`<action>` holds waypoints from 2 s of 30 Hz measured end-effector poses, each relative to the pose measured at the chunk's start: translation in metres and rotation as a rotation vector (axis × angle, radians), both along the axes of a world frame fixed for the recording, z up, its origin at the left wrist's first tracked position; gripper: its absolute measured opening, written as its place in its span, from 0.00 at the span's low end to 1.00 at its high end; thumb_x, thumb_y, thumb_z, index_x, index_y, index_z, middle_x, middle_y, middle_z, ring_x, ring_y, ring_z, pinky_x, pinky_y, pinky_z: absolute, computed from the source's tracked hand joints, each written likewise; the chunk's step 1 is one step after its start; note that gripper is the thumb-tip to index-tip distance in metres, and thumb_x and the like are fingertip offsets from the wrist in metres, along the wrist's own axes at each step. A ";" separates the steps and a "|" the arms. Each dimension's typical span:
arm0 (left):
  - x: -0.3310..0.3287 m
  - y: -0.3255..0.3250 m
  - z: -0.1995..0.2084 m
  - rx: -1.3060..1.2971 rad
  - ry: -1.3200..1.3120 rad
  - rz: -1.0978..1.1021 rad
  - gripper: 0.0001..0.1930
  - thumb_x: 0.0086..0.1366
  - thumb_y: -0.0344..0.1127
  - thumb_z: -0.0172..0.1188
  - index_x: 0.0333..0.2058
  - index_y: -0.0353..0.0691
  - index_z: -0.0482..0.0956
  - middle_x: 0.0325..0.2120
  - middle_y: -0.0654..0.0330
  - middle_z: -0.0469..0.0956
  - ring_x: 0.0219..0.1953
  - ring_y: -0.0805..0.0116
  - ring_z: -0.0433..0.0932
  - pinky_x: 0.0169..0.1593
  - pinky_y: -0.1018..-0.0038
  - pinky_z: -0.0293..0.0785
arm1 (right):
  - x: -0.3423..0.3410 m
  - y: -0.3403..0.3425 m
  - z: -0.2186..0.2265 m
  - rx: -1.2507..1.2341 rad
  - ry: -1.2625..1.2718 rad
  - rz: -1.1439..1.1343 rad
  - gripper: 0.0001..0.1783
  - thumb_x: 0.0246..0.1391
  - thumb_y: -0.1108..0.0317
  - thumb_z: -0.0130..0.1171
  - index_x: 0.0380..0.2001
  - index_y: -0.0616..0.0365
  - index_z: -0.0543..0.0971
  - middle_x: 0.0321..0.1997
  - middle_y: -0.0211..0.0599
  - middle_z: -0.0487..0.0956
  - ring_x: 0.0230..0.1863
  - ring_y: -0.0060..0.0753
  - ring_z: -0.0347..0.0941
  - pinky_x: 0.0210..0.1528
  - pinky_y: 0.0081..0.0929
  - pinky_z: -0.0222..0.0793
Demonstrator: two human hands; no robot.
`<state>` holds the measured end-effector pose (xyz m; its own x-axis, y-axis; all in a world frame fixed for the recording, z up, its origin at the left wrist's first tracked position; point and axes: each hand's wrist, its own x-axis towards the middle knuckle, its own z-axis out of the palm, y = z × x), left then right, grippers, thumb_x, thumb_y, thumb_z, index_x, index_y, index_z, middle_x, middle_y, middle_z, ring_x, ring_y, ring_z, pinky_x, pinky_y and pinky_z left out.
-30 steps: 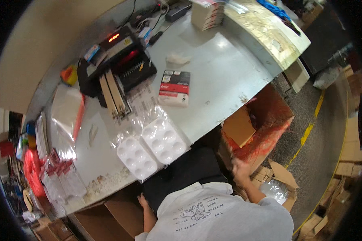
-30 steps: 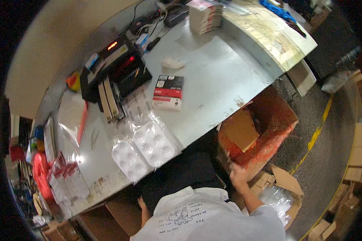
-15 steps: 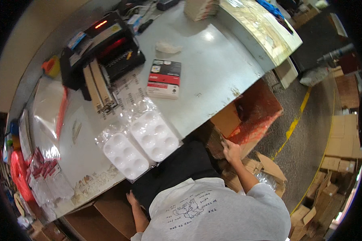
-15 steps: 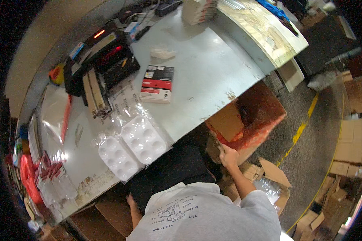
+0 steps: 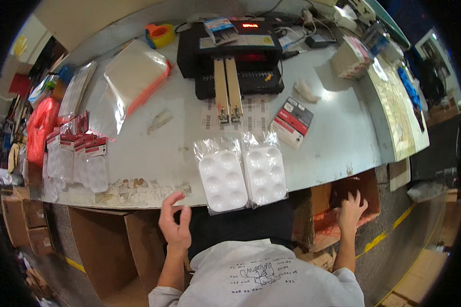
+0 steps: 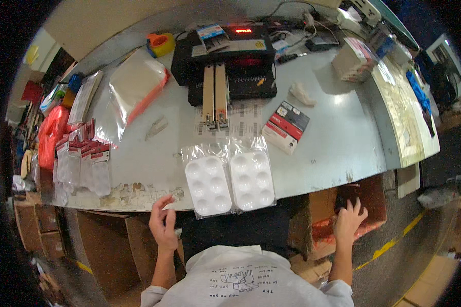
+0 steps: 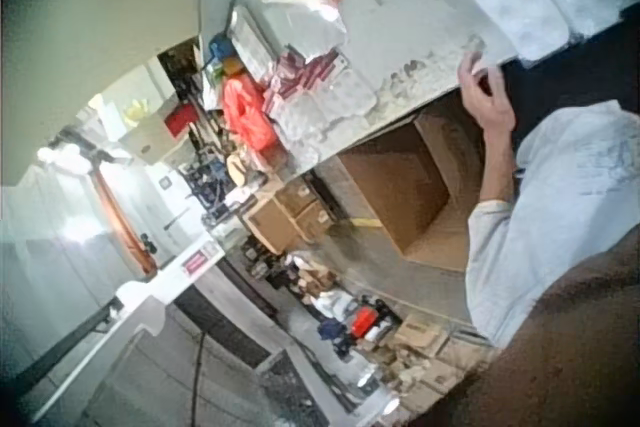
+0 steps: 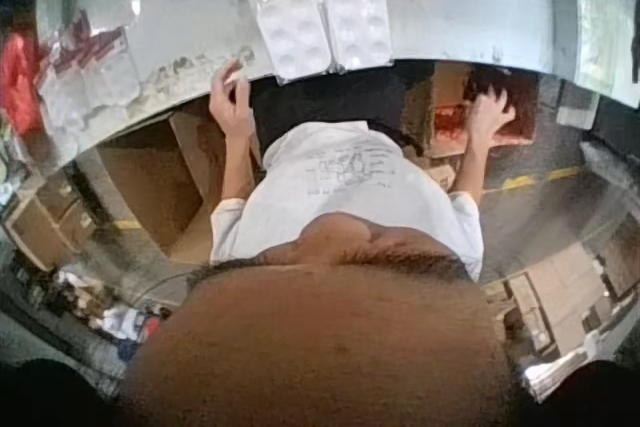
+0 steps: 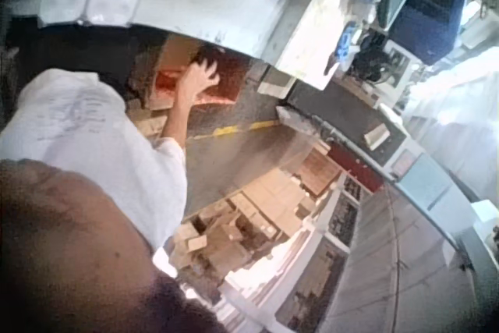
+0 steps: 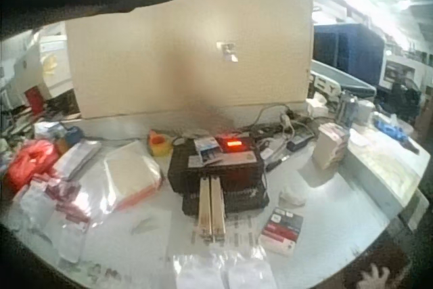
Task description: The person takes plastic mixing palettes from a cardboard box and places them into clear plastic bags with red Artix labels. They repeatedly insert the palettes, seal the bags, and stack the finished packages on the table.
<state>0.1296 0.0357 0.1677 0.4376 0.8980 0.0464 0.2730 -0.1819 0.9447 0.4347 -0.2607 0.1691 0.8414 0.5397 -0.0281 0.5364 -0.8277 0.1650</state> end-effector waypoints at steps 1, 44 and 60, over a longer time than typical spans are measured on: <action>0.009 0.001 0.000 -0.064 -0.066 -0.068 0.23 0.59 0.37 0.56 0.52 0.34 0.67 0.48 0.53 0.70 0.49 0.62 0.71 0.51 0.69 0.67 | -0.003 0.017 0.010 0.165 -0.363 0.325 0.12 0.54 0.70 0.55 0.42 0.60 0.76 0.38 0.45 0.79 0.38 0.43 0.77 0.42 0.34 0.70; 0.082 0.040 0.001 -0.280 0.038 0.042 0.08 0.55 0.29 0.62 0.32 0.36 0.72 0.23 0.68 0.68 0.25 0.82 0.65 0.25 0.85 0.60 | 0.175 0.243 -0.037 0.682 -0.046 0.098 0.22 0.42 0.63 0.65 0.45 0.49 0.78 0.41 0.35 0.80 0.38 0.42 0.77 0.40 0.31 0.71; 0.084 0.052 0.025 -0.487 -0.393 -0.340 0.06 0.69 0.29 0.42 0.41 0.36 0.56 0.41 0.42 0.76 0.40 0.68 0.77 0.44 0.77 0.71 | 0.114 0.225 -0.059 0.464 0.192 0.224 0.43 0.31 0.46 0.70 0.54 0.50 0.72 0.53 0.36 0.75 0.58 0.29 0.66 0.54 0.35 0.48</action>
<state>0.2139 0.0880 0.1923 0.7303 0.6737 -0.1137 -0.1016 0.2716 0.9570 0.5482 -0.0354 0.1099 0.7076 0.6974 0.1138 0.6925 -0.6524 -0.3079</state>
